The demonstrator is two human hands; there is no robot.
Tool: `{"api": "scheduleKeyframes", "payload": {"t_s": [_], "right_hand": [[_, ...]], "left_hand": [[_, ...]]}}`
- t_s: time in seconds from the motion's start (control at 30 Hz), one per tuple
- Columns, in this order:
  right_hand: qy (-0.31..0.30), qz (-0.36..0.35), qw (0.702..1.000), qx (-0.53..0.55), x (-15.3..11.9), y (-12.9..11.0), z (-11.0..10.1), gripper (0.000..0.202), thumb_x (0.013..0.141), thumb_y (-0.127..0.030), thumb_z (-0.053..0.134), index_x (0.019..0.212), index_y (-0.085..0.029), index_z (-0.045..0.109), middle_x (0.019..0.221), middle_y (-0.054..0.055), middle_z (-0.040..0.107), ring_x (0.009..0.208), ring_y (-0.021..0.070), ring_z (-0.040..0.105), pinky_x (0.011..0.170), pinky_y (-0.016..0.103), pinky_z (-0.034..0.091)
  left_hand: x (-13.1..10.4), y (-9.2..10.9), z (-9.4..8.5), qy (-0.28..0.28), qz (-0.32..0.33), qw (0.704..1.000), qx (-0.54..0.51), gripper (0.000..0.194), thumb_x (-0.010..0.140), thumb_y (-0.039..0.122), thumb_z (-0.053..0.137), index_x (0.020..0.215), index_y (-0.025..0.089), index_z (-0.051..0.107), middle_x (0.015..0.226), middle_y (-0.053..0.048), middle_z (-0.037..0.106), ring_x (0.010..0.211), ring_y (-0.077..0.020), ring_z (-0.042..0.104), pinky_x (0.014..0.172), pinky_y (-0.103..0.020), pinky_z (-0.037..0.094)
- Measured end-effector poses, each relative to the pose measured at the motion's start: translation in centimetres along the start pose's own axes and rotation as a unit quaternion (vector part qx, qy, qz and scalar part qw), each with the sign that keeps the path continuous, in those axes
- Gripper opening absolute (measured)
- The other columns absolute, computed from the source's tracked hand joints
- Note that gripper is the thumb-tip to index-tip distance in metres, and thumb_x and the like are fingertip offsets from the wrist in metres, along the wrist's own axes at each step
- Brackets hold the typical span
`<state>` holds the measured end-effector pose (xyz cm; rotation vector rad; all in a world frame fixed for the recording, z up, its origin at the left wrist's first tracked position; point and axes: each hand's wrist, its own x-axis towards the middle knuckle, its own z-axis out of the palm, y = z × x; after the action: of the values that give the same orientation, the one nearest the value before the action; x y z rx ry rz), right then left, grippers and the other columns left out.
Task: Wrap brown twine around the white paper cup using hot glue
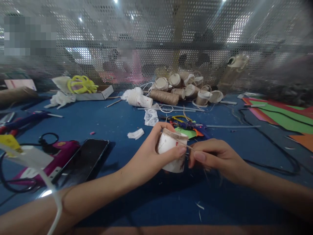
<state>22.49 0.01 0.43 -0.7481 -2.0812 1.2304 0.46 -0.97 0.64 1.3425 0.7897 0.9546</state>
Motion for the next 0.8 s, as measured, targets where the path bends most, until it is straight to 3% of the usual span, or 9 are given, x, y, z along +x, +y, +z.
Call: {"api": "scheduleKeyframes", "payload": {"t_s": [0.2, 0.8], "right_hand": [[0.022, -0.062, 0.998, 0.001, 1.09, -0.01, -0.14, 0.041, 0.101, -0.042, 0.054, 0.074, -0.017, 0.071, 0.057, -0.004, 0.049, 0.052, 0.0091, 0.042, 0.052, 0.024, 0.034], [0.055, -0.093, 0.994, -0.027, 0.22, 0.25, -0.16, 0.040, 0.102, -0.040, 0.054, 0.076, -0.017, 0.074, 0.057, -0.002, 0.058, 0.049, 0.0093, 0.046, 0.051, 0.024, 0.037]], "left_hand": [[-0.01, 0.08, -0.24, 0.000, -0.011, 0.999, -0.045, 0.037, 0.087, 0.032, 0.077, 0.107, 0.027, 0.045, 0.091, 0.005, 0.059, 0.072, -0.0103, 0.060, 0.065, -0.023, 0.051], [0.07, 0.01, 0.20, -0.007, -0.018, 0.999, -0.039, 0.034, 0.088, 0.026, 0.076, 0.103, 0.027, 0.045, 0.092, 0.006, 0.062, 0.075, -0.0100, 0.063, 0.067, -0.022, 0.054]]}}
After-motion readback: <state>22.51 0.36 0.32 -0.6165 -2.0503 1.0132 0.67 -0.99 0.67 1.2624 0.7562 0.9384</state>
